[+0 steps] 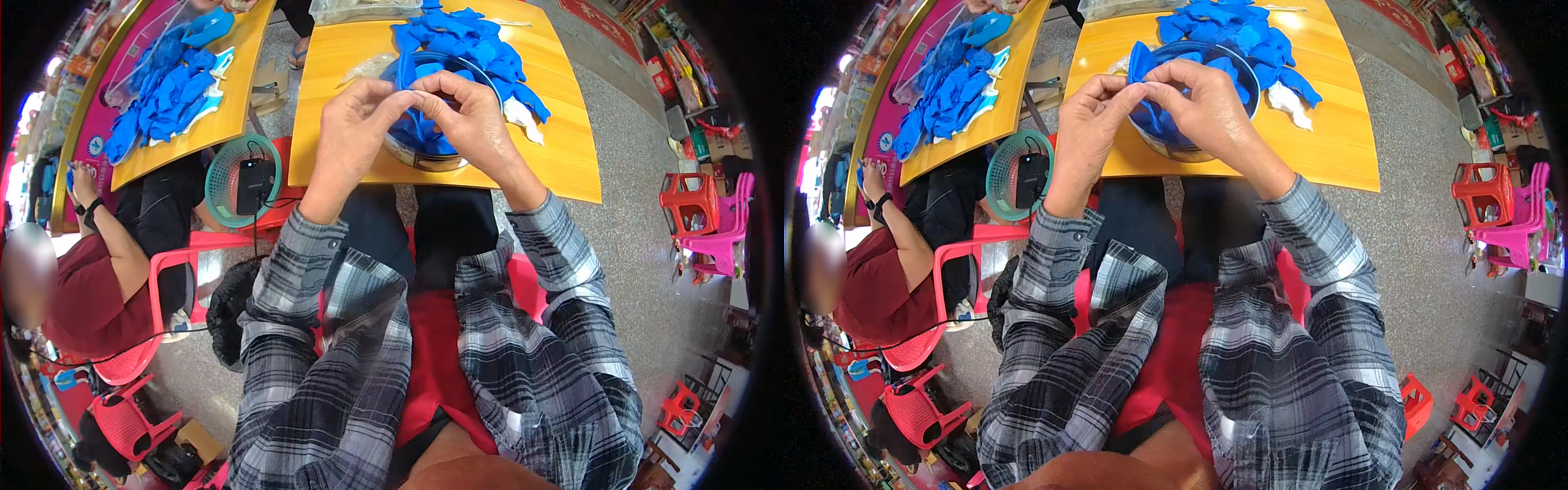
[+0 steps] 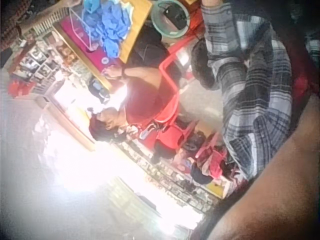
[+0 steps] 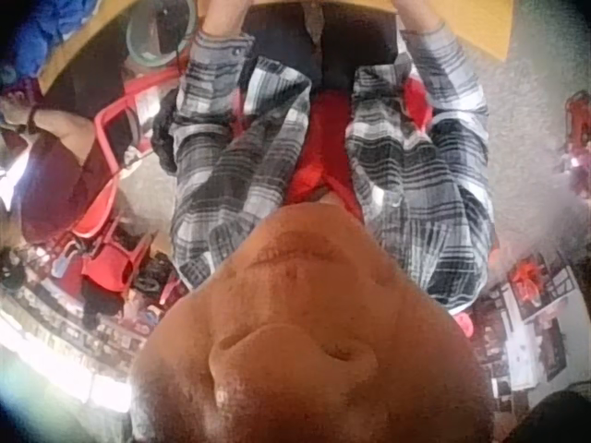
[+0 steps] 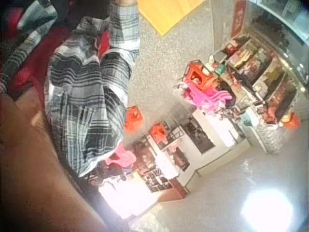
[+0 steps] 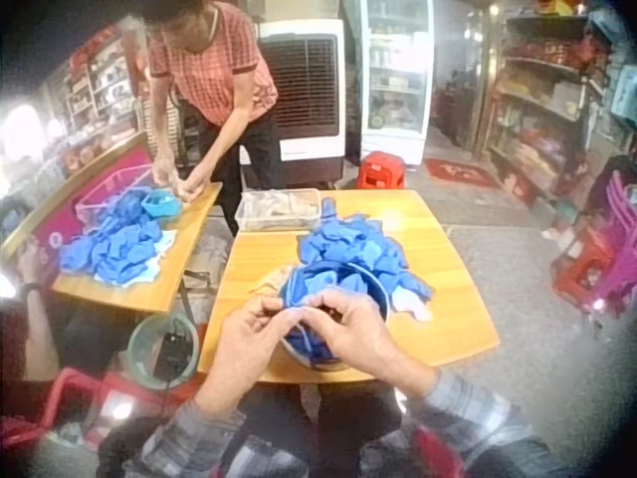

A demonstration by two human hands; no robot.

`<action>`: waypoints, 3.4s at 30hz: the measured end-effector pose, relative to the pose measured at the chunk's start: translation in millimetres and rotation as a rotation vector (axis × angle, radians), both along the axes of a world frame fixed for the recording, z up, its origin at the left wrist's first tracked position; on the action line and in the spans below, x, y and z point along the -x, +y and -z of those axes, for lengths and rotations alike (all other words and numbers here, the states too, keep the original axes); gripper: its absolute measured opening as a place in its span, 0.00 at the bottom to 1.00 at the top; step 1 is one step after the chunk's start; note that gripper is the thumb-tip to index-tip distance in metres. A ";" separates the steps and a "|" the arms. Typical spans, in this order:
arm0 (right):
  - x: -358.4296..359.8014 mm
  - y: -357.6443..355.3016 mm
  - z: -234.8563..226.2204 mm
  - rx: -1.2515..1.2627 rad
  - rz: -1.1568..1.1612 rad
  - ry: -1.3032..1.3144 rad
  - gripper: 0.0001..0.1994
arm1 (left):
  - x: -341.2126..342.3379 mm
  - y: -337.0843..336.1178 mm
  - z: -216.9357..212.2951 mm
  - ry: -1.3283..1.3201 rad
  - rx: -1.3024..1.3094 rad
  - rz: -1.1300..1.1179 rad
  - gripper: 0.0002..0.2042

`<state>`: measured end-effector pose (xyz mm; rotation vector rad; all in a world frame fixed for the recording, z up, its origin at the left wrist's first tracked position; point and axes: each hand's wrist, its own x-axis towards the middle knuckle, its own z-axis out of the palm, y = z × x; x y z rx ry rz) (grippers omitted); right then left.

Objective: Assembling shoe components by inserting filler material into blue fabric pouches.

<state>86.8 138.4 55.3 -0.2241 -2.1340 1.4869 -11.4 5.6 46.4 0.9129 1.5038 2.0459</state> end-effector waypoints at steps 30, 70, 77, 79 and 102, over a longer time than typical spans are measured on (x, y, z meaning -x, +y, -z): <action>50.0 -50.7 21.1 -0.882 -0.305 0.190 0.07 | 25.5 -62.3 68.6 -0.297 0.071 -0.279 0.05; 81.4 40.5 -31.5 -0.278 -0.424 -0.355 0.19 | 33.3 -9.8 17.4 -0.482 -0.164 0.056 0.16; 44.5 27.2 -27.1 0.290 -0.305 -0.343 0.24 | 30.1 -9.2 36.4 -0.722 -0.446 0.169 0.18; 36.5 18.6 -26.2 0.678 -0.365 -0.448 0.25 | 30.9 -8.5 41.3 -0.720 -0.480 0.165 0.17; 17.0 20.7 0.5 0.307 -0.215 -0.153 0.12 | 24.4 -49.6 21.7 -0.372 -0.123 0.279 0.17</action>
